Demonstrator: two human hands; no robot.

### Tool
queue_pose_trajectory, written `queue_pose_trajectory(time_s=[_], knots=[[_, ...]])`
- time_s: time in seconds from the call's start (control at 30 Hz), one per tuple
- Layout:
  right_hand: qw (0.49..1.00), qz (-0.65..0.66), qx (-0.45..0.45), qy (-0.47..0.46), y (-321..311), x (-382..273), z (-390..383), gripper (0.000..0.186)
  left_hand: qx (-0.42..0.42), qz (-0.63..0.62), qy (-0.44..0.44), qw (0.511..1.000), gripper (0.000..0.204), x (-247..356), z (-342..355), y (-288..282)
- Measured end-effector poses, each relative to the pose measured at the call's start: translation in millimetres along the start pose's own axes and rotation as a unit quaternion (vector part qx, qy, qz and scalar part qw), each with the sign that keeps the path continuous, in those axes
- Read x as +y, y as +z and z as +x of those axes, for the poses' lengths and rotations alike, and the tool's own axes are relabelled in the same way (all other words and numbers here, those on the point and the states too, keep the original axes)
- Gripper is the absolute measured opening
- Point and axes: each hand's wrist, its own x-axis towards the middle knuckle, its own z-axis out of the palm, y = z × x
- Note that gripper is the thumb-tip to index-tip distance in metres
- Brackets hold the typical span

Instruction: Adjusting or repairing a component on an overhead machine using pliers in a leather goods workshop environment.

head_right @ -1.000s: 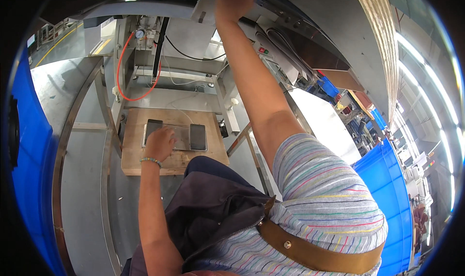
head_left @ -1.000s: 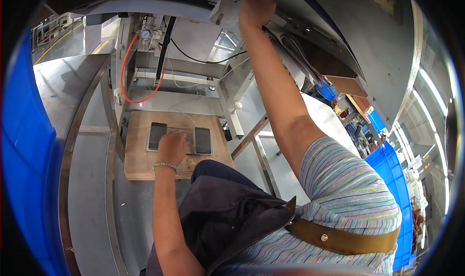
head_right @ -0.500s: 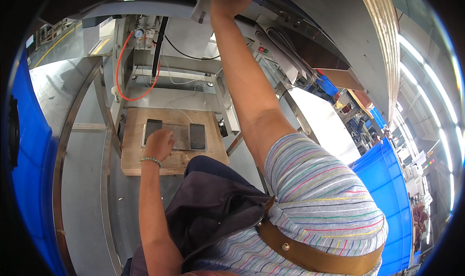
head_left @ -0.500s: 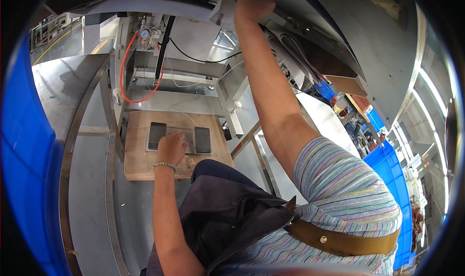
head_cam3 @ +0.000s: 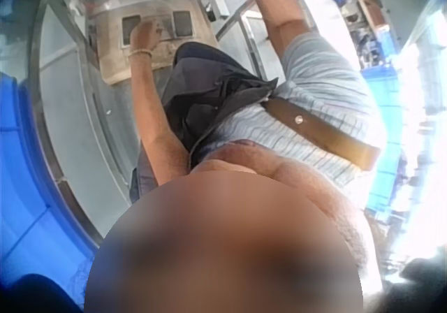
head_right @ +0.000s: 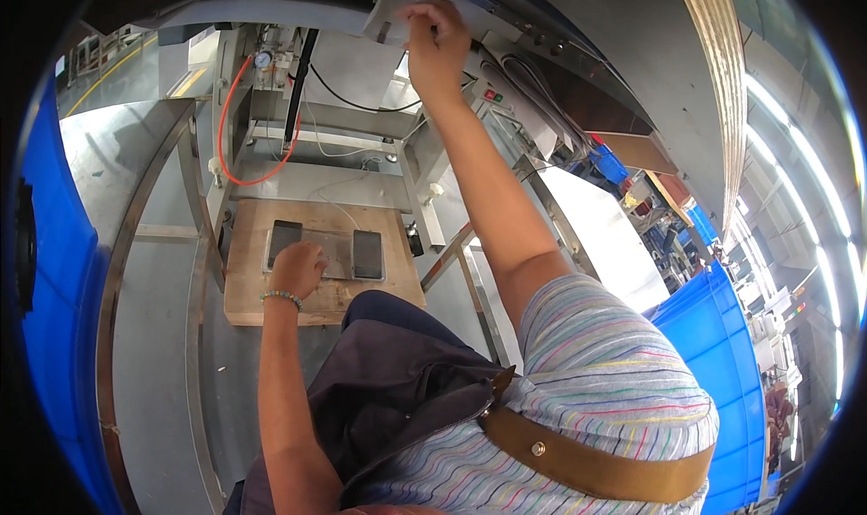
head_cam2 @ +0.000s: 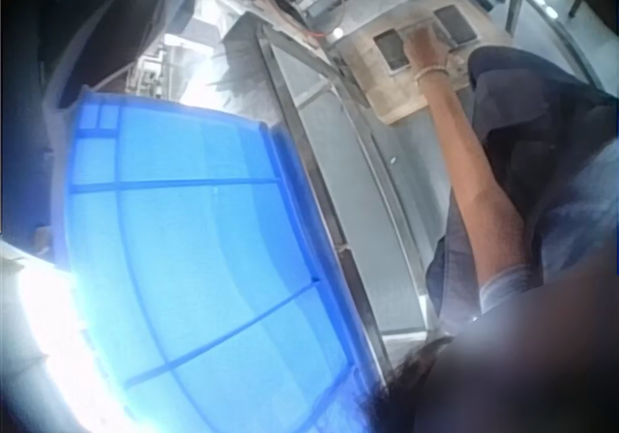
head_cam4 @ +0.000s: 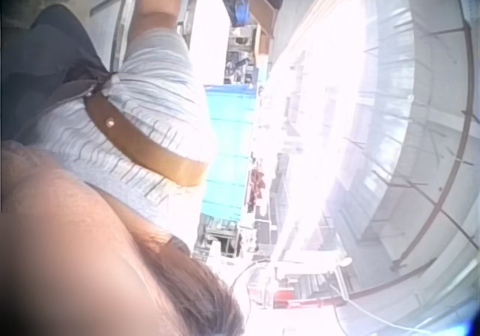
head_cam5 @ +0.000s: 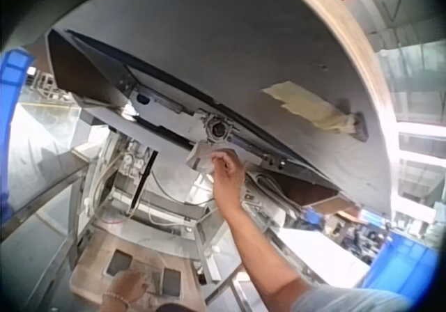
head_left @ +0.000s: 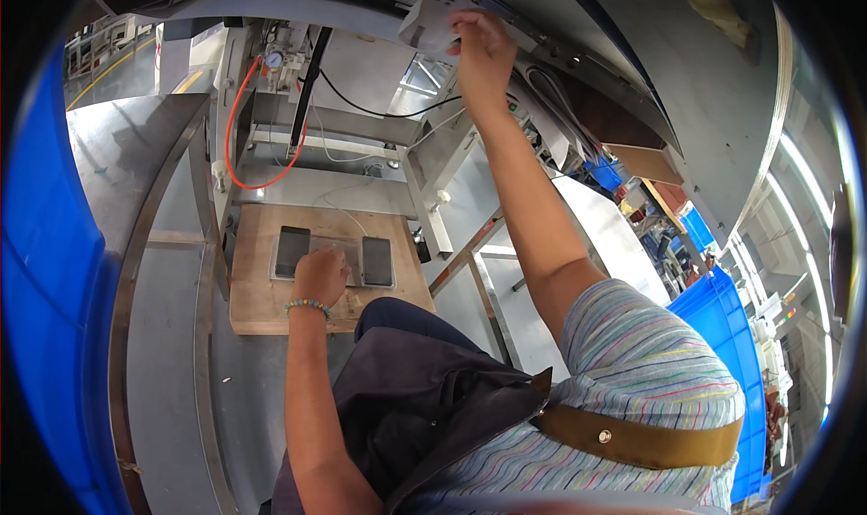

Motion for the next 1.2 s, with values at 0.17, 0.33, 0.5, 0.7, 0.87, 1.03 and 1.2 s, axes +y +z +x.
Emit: queue_pose_trajectory(time_s=[0.17,0.33,0.5,0.7,0.87,1.03,1.2], knots=[[0.961,-0.164,-0.223,0.014,-29,-7,-23,0.017,0.000,0.001,0.001,1.000,0.021,-2,4,3],[0.947,-0.158,-0.279,-0.029,-27,-33,-67,0.025,0.019,0.006,0.007,1.000,0.020,-6,3,7],[0.870,-0.114,-0.467,0.108,-44,-23,-95,0.027,0.066,-0.021,-0.003,0.998,0.022,12,12,-3],[0.858,-0.058,-0.488,0.152,-12,-7,-192,0.058,0.085,-0.498,-0.061,0.861,0.036,48,30,7],[0.834,-0.129,-0.536,0.030,4,-25,-228,0.067,0.157,-0.880,-0.072,0.443,0.045,69,31,22],[0.854,-0.068,-0.511,0.071,1,-25,-240,0.066,0.193,-0.915,-0.166,0.315,0.042,84,28,9],[0.849,0.047,-0.456,0.264,5,-50,-267,0.053,0.202,-0.856,-0.241,0.410,0.033,62,32,20]])
